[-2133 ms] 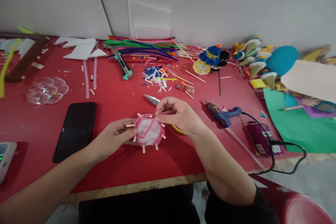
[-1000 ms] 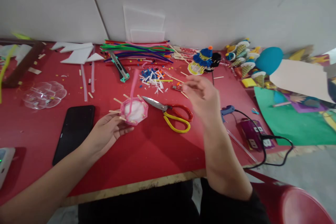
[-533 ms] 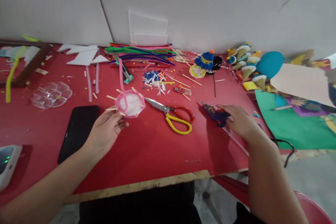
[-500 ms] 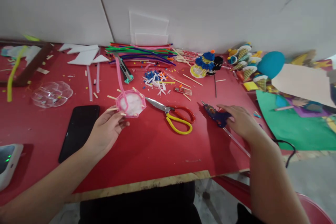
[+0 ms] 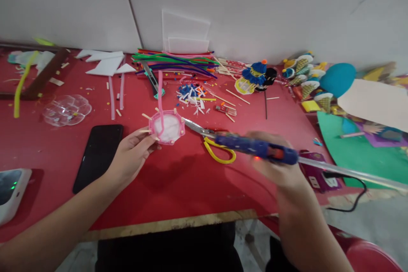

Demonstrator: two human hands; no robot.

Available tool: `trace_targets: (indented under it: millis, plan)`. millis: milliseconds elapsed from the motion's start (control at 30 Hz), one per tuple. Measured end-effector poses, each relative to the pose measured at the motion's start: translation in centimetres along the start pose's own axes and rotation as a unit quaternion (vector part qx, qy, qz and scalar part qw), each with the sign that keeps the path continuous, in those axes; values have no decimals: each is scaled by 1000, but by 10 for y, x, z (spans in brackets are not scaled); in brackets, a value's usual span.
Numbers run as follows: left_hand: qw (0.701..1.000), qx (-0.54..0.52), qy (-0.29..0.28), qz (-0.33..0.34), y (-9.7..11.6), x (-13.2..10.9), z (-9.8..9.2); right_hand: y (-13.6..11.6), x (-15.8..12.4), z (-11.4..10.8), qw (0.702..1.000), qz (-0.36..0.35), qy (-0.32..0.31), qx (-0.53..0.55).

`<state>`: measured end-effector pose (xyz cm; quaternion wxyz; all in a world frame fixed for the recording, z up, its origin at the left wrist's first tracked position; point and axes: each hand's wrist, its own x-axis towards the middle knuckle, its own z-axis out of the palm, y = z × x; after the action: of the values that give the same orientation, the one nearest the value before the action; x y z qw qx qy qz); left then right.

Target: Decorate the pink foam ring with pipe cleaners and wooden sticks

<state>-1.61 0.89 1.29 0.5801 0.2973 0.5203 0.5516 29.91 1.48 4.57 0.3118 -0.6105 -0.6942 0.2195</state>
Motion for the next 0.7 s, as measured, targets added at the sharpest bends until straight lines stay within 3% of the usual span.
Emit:
trace_targets:
  millis: [133,200,333,700]
  plan:
    - [998,50,-24,-26,0,-1,0,-48,18,10,975,-122,-137,125]
    - [996,68,-43,-34,-1,-1,0,-62,28,15,961,-166,-186,121]
    - [995,81,-59,-24,-2,-3,1,-71,35,22,959,-202,-192,58]
    - [988,102,-109,-35,-3,-7,3,-78,25,37,963,-183,-197,-14]
